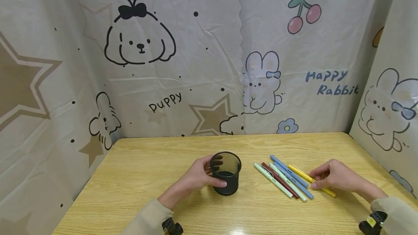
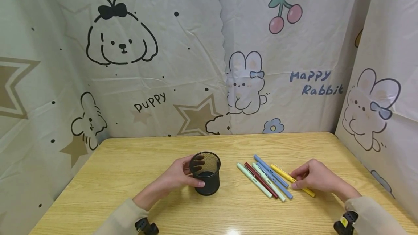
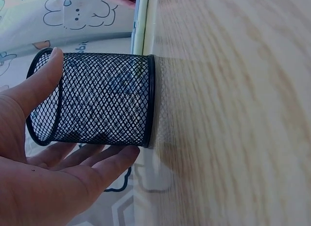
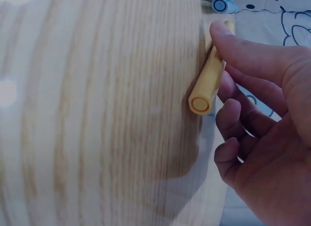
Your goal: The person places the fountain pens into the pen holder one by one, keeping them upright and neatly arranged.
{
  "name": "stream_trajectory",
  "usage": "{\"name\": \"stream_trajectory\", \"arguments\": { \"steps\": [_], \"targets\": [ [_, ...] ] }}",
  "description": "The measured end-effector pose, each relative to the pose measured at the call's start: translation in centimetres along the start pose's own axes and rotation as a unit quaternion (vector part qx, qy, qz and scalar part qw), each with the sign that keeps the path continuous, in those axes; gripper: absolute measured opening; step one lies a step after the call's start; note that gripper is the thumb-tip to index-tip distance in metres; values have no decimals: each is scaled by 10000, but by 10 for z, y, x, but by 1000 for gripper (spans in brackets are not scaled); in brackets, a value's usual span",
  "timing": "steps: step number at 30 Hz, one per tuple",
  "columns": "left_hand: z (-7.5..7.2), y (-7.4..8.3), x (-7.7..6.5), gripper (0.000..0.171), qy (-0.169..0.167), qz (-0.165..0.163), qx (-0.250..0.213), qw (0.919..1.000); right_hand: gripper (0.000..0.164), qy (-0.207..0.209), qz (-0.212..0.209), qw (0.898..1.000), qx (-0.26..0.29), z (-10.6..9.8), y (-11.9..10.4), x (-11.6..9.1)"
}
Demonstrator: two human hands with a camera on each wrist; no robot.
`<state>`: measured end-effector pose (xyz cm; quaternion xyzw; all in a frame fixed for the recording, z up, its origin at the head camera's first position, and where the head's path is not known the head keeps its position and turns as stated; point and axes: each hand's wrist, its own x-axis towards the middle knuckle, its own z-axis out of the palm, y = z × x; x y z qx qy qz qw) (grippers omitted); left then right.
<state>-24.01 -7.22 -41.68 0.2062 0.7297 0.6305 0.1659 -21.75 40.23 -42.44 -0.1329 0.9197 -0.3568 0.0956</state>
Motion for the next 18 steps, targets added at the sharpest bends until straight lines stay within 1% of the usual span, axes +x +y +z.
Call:
{"name": "stream_trajectory", "arguments": {
  "steps": [3,8,14,18],
  "targets": [
    [0,1,0,87,6,-10,-29,10000,39,8,21,10000,-7,1,0,1],
    [0,0,1,87,-27,4,-36,10000,39,67,3,9999,-151,2,-2,1],
    [-1,0,1,84,-66,-49,-80,9999,38,144,-124,9993,-316,3,-4,0],
    [-1,-1,1,85,-73,-59,-135,9999,37,181,-93,9988,-448,3,-5,1]
  ]
}}
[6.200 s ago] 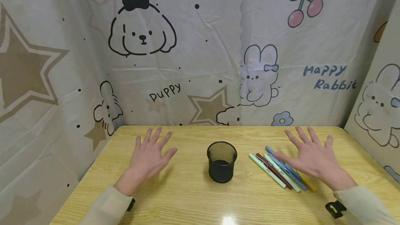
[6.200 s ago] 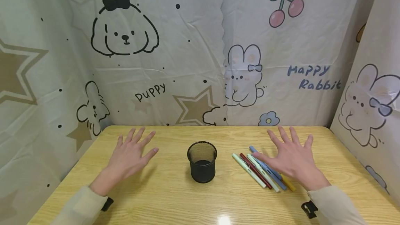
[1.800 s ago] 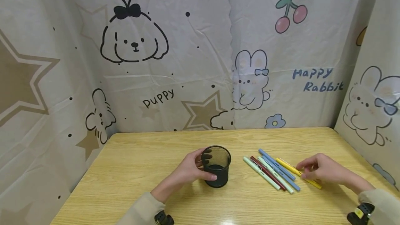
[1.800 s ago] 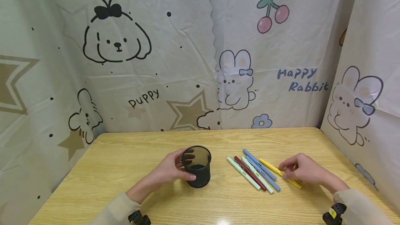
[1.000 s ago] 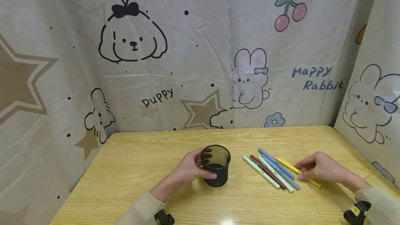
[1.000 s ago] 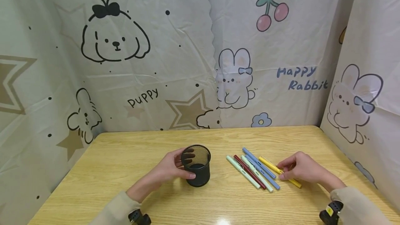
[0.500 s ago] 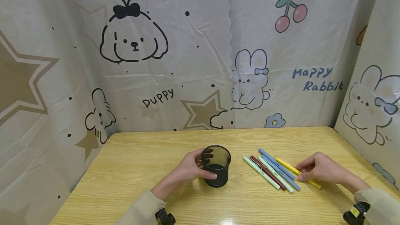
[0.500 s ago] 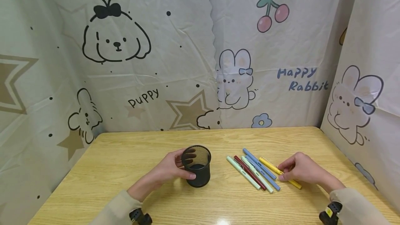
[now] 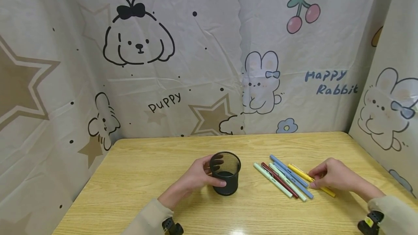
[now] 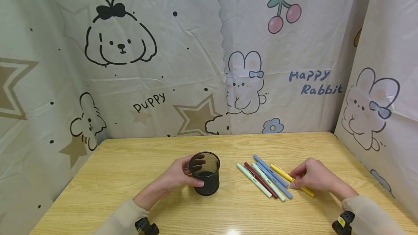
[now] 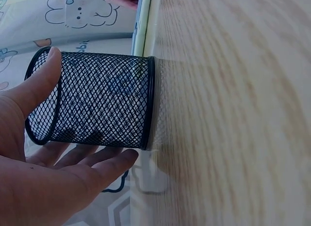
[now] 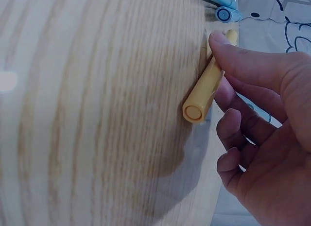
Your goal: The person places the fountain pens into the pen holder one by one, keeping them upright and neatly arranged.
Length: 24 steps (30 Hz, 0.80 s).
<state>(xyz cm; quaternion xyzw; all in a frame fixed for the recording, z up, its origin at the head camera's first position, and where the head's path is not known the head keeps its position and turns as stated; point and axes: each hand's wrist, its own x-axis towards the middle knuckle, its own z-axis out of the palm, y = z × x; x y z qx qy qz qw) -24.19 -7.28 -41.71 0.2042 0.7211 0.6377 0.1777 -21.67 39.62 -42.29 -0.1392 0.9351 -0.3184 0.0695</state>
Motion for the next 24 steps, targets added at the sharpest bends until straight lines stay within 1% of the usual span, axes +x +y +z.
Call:
{"name": "stream_trajectory", "arguments": {
  "steps": [3,8,15,24],
  "targets": [
    [0,0,-1,85,4,8,-5,10000,36,36,122,9999,-82,0,-2,1],
    [1,0,-2,84,-11,36,15,10000,31,99,203,9996,-180,1,-4,-1],
    [1,0,-1,83,61,48,6,10000,24,226,-83,9991,-357,1,-3,-2],
    [0,-1,0,84,22,43,-62,10000,19,350,-63,9983,-469,1,-2,-3]
  ]
}}
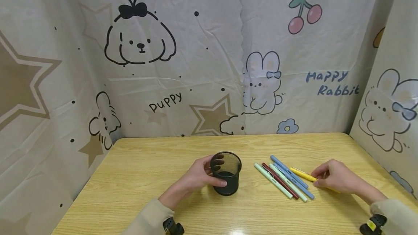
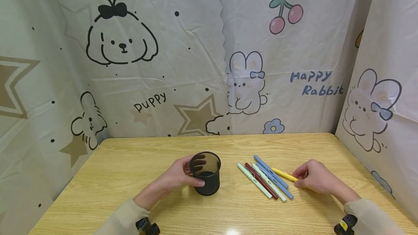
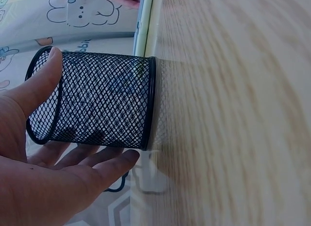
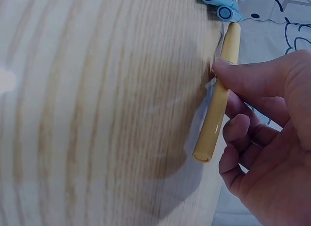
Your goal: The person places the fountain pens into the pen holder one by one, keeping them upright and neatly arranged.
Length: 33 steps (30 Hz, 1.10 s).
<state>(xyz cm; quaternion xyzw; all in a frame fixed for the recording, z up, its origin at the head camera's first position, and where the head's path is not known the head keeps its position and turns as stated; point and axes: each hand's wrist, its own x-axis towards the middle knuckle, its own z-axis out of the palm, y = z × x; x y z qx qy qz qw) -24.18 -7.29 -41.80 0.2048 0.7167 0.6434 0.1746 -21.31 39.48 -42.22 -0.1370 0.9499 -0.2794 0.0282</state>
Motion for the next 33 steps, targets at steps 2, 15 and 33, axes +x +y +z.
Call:
{"name": "stream_trajectory", "arguments": {
  "steps": [2,15,33],
  "targets": [
    [0,0,0,84,-6,2,-12,10000,19,27,27,10000,-20,0,-1,0],
    [-1,-1,0,82,-34,-23,-13,10000,25,427,366,9984,54,-8,-14,1],
    [0,-1,0,82,7,-18,-77,10000,34,465,727,9938,703,-8,-55,8]
  ]
}}
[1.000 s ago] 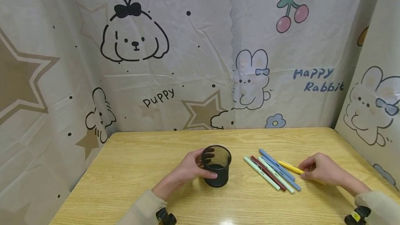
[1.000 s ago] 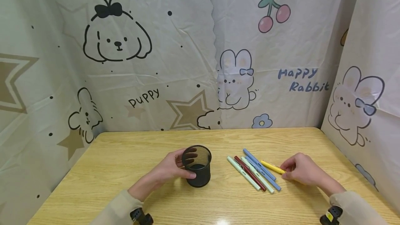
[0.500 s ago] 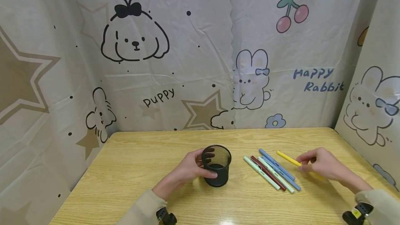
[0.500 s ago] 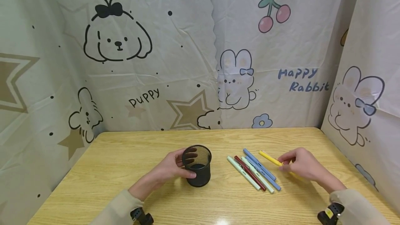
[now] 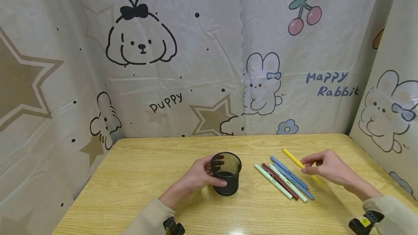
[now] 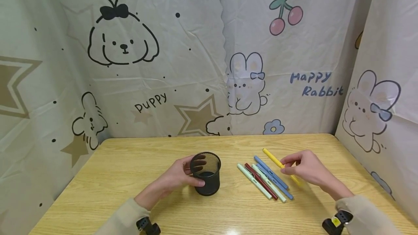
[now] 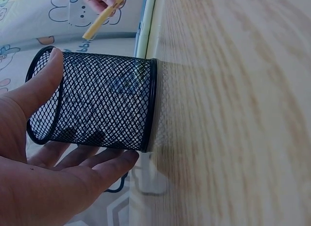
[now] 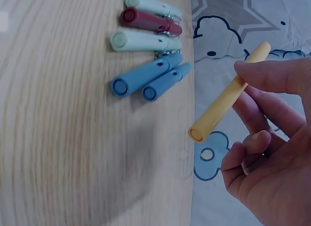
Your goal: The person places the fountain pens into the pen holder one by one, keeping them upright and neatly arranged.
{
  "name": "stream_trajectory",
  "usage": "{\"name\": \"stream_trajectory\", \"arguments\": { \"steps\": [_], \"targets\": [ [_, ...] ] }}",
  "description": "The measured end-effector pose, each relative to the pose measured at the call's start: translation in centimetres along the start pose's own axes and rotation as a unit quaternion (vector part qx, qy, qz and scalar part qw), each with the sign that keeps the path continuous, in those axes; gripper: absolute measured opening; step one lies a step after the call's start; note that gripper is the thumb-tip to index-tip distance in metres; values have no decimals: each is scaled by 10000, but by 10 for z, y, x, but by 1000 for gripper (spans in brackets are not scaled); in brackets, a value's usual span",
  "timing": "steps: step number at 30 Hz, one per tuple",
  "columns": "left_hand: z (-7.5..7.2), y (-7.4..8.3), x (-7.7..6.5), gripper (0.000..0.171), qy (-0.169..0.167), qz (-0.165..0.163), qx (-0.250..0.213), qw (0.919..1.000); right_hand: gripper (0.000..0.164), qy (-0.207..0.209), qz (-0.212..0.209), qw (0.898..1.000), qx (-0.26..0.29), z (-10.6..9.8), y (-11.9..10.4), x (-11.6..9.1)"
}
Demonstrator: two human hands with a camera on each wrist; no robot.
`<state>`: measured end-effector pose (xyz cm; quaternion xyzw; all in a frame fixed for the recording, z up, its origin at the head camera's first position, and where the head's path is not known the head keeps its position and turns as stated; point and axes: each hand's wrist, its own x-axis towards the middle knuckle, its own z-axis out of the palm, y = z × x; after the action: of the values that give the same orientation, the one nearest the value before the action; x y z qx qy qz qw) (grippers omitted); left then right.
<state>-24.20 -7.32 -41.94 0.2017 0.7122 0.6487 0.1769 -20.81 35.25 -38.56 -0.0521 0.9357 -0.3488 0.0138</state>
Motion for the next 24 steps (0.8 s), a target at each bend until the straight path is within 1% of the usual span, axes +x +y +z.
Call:
{"name": "stream_trajectory", "arguments": {
  "steps": [7,14,18,24],
  "targets": [
    [0,0,0,83,-6,32,-1,10000,36,17,-33,9995,301,5,-14,0],
    [1,1,0,83,14,9,33,10000,40,38,-234,9968,761,10,-31,-2],
    [1,1,-1,82,48,-15,85,10000,42,66,-364,9950,928,13,-43,-2],
    [1,3,-1,81,38,-2,85,10000,40,153,-521,9916,1174,17,-60,-1]
  ]
}}
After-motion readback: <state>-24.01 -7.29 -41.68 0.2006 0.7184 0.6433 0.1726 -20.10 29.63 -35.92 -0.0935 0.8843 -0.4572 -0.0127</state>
